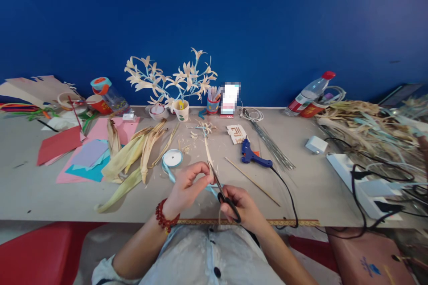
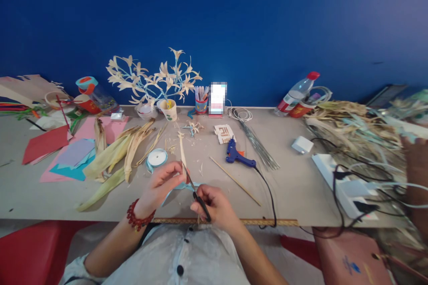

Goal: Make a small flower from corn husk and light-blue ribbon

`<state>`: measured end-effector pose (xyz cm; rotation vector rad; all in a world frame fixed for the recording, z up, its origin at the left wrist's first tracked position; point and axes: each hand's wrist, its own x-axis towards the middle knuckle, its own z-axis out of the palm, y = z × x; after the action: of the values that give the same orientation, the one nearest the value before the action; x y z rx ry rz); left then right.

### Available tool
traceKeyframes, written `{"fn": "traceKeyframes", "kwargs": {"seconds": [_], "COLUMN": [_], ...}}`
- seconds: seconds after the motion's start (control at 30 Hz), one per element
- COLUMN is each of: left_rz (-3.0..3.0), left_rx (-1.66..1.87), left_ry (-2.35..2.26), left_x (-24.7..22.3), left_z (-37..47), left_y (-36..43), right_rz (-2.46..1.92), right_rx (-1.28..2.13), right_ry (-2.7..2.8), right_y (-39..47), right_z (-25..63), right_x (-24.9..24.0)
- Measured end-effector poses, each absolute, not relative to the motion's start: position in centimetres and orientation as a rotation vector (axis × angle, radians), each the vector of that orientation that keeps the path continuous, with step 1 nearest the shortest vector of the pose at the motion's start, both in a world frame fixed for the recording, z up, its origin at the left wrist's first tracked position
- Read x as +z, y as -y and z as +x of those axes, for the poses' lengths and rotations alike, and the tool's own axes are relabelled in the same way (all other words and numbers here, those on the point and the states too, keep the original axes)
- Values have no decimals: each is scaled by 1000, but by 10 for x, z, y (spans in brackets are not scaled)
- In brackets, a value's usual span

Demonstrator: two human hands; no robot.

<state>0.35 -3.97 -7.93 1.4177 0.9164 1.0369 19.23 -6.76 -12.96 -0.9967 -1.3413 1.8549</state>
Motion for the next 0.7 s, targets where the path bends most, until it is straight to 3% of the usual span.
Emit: {"fn": "traceKeyframes", "kwargs": {"seconds": [0.7], "left_rz": [1194], "left_rx": [983], "left_ry": [-958], "left_x": [-94], "left_z": [0], "left_y": [37], "right_rz": [-1239], "right_rx": [1668], "right_ry": [1459], "right_y": [50], "right_z": [203], "right_x": [-136]}}
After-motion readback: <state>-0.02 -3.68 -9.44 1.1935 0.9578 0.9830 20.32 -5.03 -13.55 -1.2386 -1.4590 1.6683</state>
